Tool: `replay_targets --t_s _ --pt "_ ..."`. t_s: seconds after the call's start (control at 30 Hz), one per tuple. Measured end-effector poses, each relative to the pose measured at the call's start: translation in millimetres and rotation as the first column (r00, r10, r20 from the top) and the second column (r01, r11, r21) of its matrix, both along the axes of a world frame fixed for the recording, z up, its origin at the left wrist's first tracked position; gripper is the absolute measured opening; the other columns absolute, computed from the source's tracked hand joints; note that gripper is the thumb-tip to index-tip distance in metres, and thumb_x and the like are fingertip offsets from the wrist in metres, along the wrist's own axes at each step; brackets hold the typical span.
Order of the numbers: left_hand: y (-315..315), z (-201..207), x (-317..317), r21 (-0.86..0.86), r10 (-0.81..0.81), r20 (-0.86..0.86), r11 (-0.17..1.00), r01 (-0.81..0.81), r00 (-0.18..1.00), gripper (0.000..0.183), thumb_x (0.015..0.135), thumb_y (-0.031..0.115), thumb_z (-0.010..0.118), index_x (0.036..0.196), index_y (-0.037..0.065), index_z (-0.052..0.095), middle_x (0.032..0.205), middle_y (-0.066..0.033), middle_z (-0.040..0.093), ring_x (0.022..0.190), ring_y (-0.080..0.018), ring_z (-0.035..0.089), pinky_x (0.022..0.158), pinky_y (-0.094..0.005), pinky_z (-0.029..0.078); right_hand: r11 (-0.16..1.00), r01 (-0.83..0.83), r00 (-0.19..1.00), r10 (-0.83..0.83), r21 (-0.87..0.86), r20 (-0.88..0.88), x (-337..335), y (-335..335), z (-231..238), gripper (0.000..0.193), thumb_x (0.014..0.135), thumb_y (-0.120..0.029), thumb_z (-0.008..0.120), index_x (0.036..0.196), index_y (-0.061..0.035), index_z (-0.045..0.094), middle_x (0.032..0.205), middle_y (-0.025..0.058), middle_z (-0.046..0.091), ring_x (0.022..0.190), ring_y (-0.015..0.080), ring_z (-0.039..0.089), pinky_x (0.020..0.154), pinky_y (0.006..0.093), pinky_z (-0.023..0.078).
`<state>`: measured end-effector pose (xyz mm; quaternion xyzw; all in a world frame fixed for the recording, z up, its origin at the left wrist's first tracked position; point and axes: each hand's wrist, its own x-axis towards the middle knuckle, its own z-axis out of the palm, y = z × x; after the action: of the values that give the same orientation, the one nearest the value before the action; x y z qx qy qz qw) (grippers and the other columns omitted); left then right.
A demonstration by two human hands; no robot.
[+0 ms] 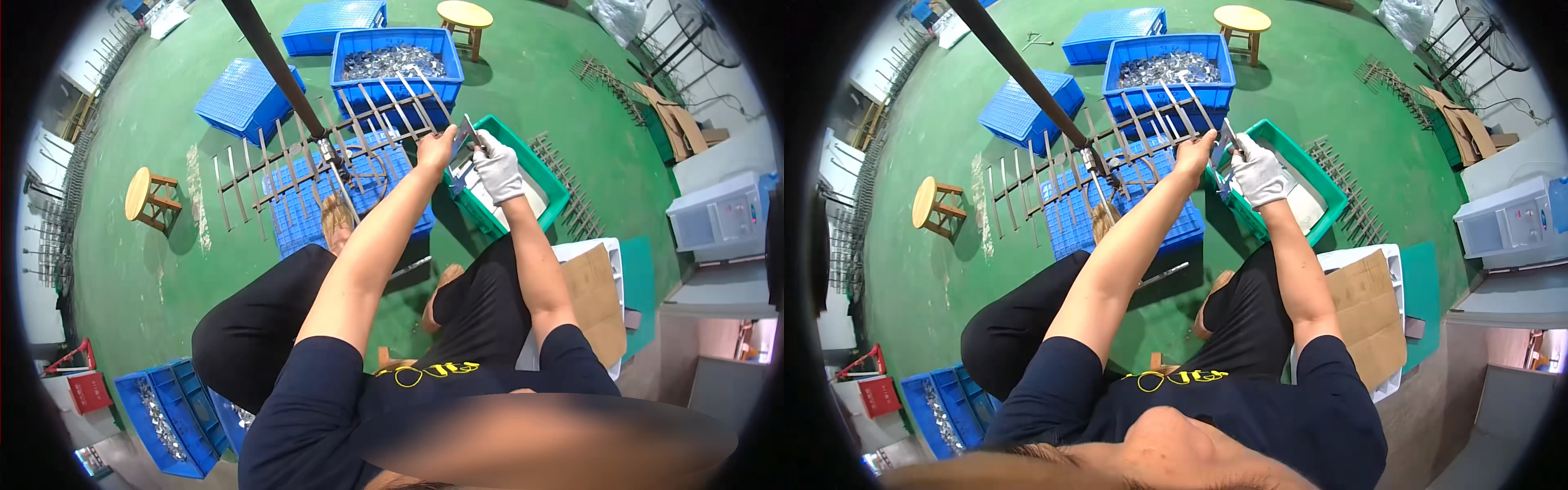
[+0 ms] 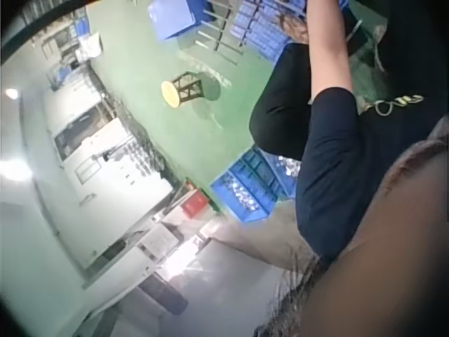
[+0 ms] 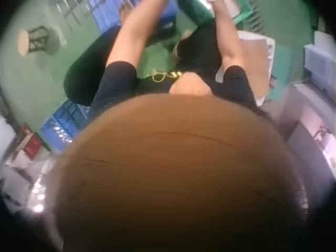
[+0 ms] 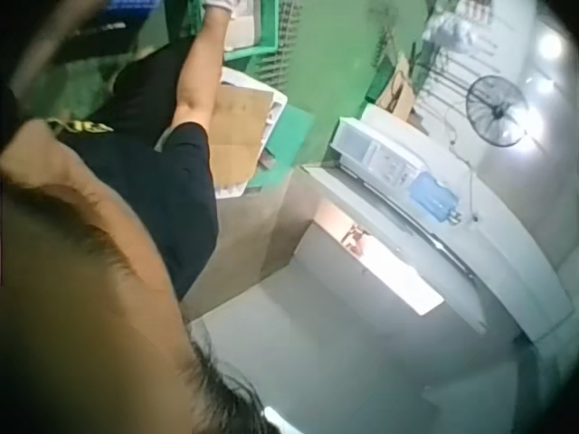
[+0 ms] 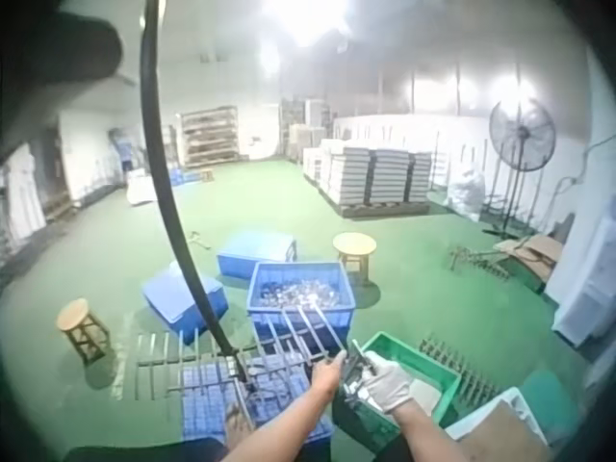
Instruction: Attaching small metal components onto a wire rack for processing.
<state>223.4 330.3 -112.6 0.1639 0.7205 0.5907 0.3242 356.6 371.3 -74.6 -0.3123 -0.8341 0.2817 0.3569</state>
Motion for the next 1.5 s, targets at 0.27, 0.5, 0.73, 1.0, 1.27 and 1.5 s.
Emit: replay_targets --t_s 0.27,0.5,0.73,1.0,1.27,1.5 --pt "2 8 2 -0.059 0.005 0.037 0.998 -0.003 0.999 0.052 0.073 0.044 0.060 0.087 -0.006 0.062 0.086 -0.0157 0.062 0.078 -0.0246 0.058 0.071 -0.0308 0.046 0.997 -0.002 0.999 -0.002 0.078 0.049 -1 1 -2 0.028 0.075 -0.007 0.054 0.103 -0.0103 0.060 0.077 0.0128 0.065 0.060 0.0316 0.059 0.054 0.0366 0.044" --pt "0 4 -2 -0.021 -0.055 0.222 0.998 0.061 0.973 0.044 0.075 0.041 0.062 0.095 0.002 0.062 0.094 -0.0125 0.060 0.083 -0.0234 0.055 0.075 -0.0381 0.041 0.999 0.000 1.000 0.000 0.049 0.007 -2 1 -4 0.028 0.075 -0.007 0.054 0.102 -0.0103 0.060 0.077 0.0129 0.065 0.060 0.0323 0.059 0.053 0.0373 0.044" --pt "-2 10 1 0.062 -0.030 0.271 0.998 0.013 0.962 0.042 0.075 0.041 0.065 0.093 0.002 0.063 0.094 -0.0130 0.059 0.084 -0.0226 0.053 0.075 -0.0402 0.040 0.997 0.013 1.000 -0.015 0.079 0.027 -5 2 -4 0.029 0.074 -0.007 0.054 0.102 -0.0098 0.059 0.076 0.0134 0.064 0.060 0.0332 0.058 0.053 0.0380 0.044" --pt "0 12 4 0.082 -0.009 0.179 0.997 -0.006 0.984 0.045 0.074 0.038 0.067 0.092 -0.003 0.063 0.089 -0.0121 0.061 0.082 -0.0200 0.055 0.074 -0.0320 0.044 0.988 0.060 0.998 -0.055 0.146 -0.034 -15 2 -2 0.030 0.073 -0.001 0.055 0.102 -0.0069 0.061 0.076 0.0071 0.067 0.053 0.0243 0.057 0.050 0.0318 0.044" --pt "-1 10 0 0.020 0.013 0.093 1.000 -0.015 0.996 0.045 0.074 0.037 0.068 0.091 -0.005 0.063 0.089 -0.0132 0.062 0.081 -0.0189 0.056 0.074 -0.0278 0.045 0.985 0.064 0.998 -0.065 0.163 -0.002 -16 -3 6 0.031 0.072 -0.001 0.056 0.102 -0.0060 0.061 0.075 0.0088 0.066 0.053 0.0265 0.057 0.050 0.0327 0.044" --pt "-1 15 2 -0.005 0.012 0.129 1.000 -0.011 0.992 0.046 0.073 0.037 0.068 0.091 -0.005 0.063 0.092 -0.0135 0.062 0.082 -0.0192 0.056 0.075 -0.0284 0.045 0.985 0.056 0.998 -0.055 0.161 -0.007 -16 -4 4 0.031 0.072 -0.001 0.055 0.102 -0.0074 0.061 0.075 0.0086 0.066 0.054 0.0259 0.057 0.051 0.0328 0.044"
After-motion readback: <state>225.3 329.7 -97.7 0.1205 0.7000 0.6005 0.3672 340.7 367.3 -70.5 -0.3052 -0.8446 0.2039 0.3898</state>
